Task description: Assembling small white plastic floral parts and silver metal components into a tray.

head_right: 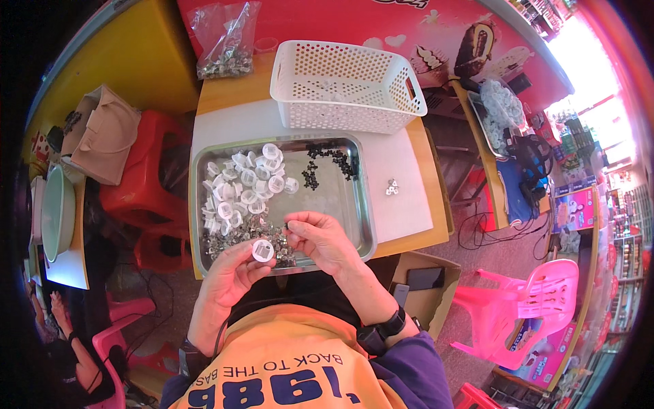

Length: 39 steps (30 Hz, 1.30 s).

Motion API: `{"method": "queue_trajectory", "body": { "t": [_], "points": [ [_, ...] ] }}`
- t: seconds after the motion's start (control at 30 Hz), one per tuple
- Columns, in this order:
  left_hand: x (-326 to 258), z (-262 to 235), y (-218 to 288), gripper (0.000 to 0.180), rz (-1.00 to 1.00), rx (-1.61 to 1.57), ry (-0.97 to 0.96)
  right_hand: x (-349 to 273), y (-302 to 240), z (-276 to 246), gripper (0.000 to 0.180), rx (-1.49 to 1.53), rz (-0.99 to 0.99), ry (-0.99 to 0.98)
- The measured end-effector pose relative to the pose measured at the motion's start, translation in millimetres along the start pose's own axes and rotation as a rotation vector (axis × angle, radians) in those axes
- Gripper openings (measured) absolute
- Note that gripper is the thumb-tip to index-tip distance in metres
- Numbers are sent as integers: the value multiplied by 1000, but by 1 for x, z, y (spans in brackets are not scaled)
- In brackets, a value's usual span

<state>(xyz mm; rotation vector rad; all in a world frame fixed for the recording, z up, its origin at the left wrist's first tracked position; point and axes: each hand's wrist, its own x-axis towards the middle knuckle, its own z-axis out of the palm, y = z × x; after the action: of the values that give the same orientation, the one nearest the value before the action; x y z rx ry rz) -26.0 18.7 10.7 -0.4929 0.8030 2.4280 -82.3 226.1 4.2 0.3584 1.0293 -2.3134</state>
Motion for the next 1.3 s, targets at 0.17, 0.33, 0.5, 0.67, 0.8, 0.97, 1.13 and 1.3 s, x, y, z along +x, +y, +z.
{"method": "queue_trajectory", "body": {
  "t": [0.17,0.33,0.5,0.67,0.8,0.97,1.13,1.3],
  "points": [
    [-3,0,3,33,10,-12,48,-5,0,2,11,-21,25,-11],
    [-2,-10,5,33,5,-24,-13,-11,-1,8,10,-81,26,-53],
    [-4,0,10,34,4,-30,7,-15,-3,15,11,-106,46,-89],
    [-8,5,13,35,18,-16,3,-14,4,17,15,-126,14,-57],
    [-9,0,11,34,-6,-35,-17,-16,2,18,16,-114,67,-62],
    [-9,-2,9,33,-34,-43,-54,-20,-3,28,14,-229,48,-31],
    [-7,-2,7,30,-36,-13,-121,-26,-8,37,10,-907,-346,-104],
    [-7,-3,5,29,-36,6,-98,-26,-13,48,15,-1462,-936,-220]
  ]
}}
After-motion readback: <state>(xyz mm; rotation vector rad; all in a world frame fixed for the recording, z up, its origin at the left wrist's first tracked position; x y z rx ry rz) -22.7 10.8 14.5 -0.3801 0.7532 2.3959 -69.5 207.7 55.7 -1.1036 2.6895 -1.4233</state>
